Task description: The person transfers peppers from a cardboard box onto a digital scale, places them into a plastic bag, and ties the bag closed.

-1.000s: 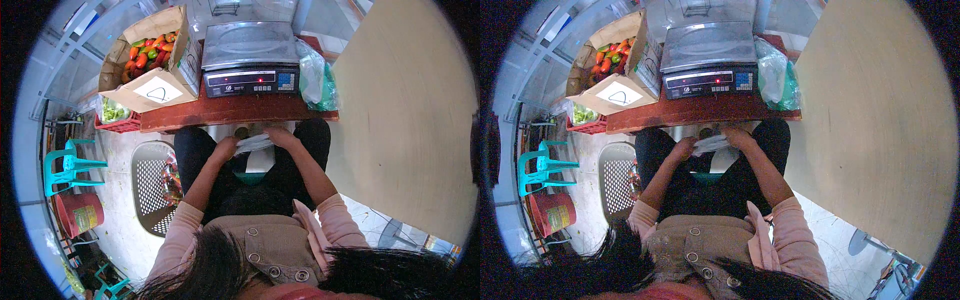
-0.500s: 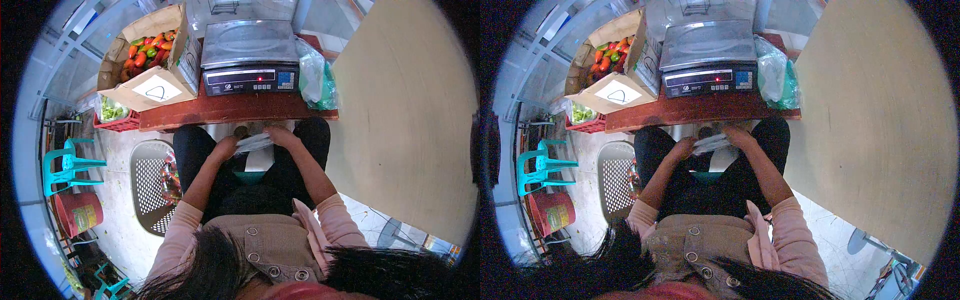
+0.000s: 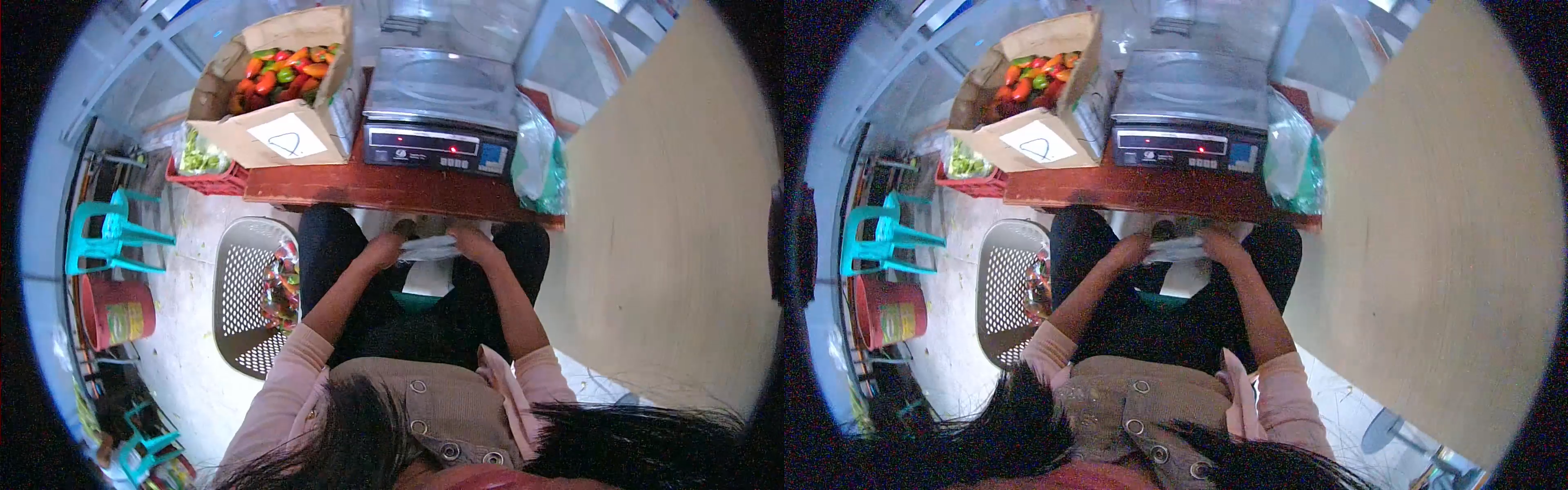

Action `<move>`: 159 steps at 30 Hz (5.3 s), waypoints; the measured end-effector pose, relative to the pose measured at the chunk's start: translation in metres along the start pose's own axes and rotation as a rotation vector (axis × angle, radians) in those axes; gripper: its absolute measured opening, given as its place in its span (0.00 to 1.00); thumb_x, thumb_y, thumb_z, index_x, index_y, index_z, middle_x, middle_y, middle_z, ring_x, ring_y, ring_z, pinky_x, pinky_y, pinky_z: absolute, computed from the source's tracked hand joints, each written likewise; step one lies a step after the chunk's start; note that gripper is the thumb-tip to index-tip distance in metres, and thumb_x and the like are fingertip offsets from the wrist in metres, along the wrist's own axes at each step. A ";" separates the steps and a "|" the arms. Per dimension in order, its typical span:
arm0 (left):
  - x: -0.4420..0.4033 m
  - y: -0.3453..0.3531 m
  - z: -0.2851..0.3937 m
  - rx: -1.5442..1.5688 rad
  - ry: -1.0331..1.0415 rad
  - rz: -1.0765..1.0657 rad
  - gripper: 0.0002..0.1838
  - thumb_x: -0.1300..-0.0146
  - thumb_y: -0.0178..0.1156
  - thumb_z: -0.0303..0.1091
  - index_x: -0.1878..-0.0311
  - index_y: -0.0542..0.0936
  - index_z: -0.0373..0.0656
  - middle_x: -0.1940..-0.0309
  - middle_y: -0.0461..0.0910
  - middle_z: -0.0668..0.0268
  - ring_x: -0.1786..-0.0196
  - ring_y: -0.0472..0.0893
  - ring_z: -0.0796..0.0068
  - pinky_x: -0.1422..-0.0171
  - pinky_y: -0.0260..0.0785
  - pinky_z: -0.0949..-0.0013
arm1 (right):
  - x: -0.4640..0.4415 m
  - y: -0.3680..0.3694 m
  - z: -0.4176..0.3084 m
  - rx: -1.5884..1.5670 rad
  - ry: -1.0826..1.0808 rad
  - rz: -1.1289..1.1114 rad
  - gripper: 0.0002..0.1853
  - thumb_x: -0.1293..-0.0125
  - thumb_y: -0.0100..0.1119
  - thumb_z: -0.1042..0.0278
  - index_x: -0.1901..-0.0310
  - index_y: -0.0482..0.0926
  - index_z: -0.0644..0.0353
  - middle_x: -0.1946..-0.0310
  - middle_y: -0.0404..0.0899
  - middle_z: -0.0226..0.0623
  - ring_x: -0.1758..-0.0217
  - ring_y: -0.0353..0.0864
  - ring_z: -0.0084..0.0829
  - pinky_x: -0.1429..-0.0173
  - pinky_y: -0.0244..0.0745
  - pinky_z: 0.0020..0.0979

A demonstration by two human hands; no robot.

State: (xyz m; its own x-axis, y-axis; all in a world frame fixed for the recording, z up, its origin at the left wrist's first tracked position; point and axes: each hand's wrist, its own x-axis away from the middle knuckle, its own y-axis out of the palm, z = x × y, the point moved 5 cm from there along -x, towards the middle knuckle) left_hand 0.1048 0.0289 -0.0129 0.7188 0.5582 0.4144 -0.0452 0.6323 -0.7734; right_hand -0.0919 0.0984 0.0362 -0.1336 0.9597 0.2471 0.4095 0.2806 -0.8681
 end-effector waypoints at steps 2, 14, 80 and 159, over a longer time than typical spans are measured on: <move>0.007 -0.012 0.012 0.042 0.001 0.019 0.11 0.45 0.55 0.31 0.60 0.80 0.38 0.60 0.80 0.47 0.57 0.80 0.48 0.53 0.72 0.51 | -0.003 0.015 0.013 -0.056 0.034 -0.066 0.17 0.43 0.56 0.71 0.50 0.76 0.59 0.52 0.77 0.48 0.46 0.74 0.47 0.43 0.69 0.43; -0.045 -0.010 0.032 0.158 0.142 0.128 0.22 0.44 0.58 0.38 0.47 0.75 0.40 0.57 0.79 0.47 0.54 0.79 0.46 0.50 0.70 0.50 | 0.005 -0.115 -0.026 -0.444 0.016 0.183 0.15 0.42 0.63 0.64 0.55 0.77 0.61 0.58 0.78 0.38 0.52 0.77 0.34 0.47 0.70 0.31; -0.062 -0.025 0.062 0.640 0.271 -0.039 0.24 0.41 0.55 0.33 0.40 0.71 0.40 0.58 0.80 0.50 0.60 0.80 0.55 0.51 0.71 0.54 | -0.438 -0.319 -0.182 -0.807 -0.285 0.275 0.12 0.38 0.59 0.55 0.54 0.79 0.47 0.62 0.80 0.33 0.67 0.81 0.29 0.71 0.78 0.33; -0.065 -0.022 0.061 0.527 0.336 -0.033 0.27 0.36 0.51 0.41 0.34 0.65 0.46 0.39 0.69 0.52 0.38 0.70 0.51 0.32 0.59 0.56 | -0.277 -0.235 -0.020 0.397 -0.014 0.371 0.22 0.48 0.63 0.65 0.49 0.77 0.56 0.58 0.78 0.52 0.52 0.76 0.52 0.49 0.70 0.44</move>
State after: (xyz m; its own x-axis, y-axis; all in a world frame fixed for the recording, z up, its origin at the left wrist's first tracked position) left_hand 0.0168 0.0109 0.0064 0.9007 0.3886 0.1943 -0.2938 0.8742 -0.3867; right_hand -0.1329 -0.2329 0.1803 -0.0579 0.9922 -0.1101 0.0591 -0.1066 -0.9925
